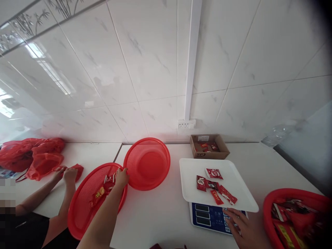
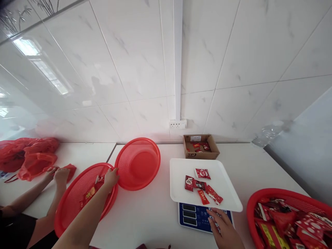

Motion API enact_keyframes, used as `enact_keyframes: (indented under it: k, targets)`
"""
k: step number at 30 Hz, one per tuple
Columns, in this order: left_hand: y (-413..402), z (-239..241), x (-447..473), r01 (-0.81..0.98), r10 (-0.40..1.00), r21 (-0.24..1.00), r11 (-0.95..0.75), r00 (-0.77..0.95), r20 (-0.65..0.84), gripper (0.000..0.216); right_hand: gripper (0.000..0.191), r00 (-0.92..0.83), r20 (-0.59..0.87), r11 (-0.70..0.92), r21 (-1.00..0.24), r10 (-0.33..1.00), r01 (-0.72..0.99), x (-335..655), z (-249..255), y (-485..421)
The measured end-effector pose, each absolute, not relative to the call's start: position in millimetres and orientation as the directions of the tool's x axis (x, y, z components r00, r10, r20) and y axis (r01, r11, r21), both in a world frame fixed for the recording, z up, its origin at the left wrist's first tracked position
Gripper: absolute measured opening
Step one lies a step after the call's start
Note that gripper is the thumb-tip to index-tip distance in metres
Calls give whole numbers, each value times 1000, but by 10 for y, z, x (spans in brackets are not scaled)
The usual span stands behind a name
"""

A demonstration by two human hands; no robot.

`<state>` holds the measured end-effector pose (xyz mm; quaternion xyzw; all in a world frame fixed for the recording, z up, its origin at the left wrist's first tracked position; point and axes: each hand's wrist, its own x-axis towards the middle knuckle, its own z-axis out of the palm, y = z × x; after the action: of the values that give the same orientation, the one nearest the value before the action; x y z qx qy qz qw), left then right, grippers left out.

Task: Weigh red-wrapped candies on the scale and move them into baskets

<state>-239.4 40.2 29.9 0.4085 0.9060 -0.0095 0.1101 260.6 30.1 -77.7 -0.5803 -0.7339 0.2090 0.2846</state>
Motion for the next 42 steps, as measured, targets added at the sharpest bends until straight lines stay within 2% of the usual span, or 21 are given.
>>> enact_keyframes:
  k: [4,7,9,11,18,25,30,32,36,38,40,42]
  targets:
    - [427,234,-1975,864,858,143,482,-433,-275,43,40,-140,157,209,-646,978,734,2575,-736,279]
    - [278,160,-1503,917,915,279,285,-174,-364,44,40,-129,110,169,-682,986,712,2536,-667,275]
    - [111,110,-1235,905,919,411,113,62,-389,51,40,-122,89,149,-703,989,696,2515,-628,268]
    - [-54,64,-1065,895,911,445,43,148,-385,61,39,-116,83,140,-718,990,682,2499,-606,255]
    - [-338,-33,-1019,925,956,363,112,-1,-294,40,38,-120,64,127,-747,991,653,2467,-604,213]
    - [-547,11,-903,932,946,341,124,-7,-323,43,37,-125,68,132,-757,990,640,2476,-615,179]
    - [-527,-31,-755,892,946,419,170,-28,-324,42,34,-112,50,110,-762,992,638,2477,-569,127]
    - [-401,-63,-619,867,971,485,117,4,-240,42,33,-112,32,97,-761,993,642,2468,-539,108]
    - [55,-70,-167,795,978,590,-142,206,-41,40,33,-119,17,92,-748,993,658,2437,-481,75]
    - [332,-51,89,812,960,548,-202,276,-54,41,33,-124,32,107,-739,992,665,2428,-459,57]
    - [593,-43,312,861,944,461,-217,305,-125,45,33,-121,56,123,-731,991,671,2432,-444,34]
    - [812,-59,474,878,936,426,-218,311,-162,48,33,-111,61,121,-728,992,675,2452,-436,1]
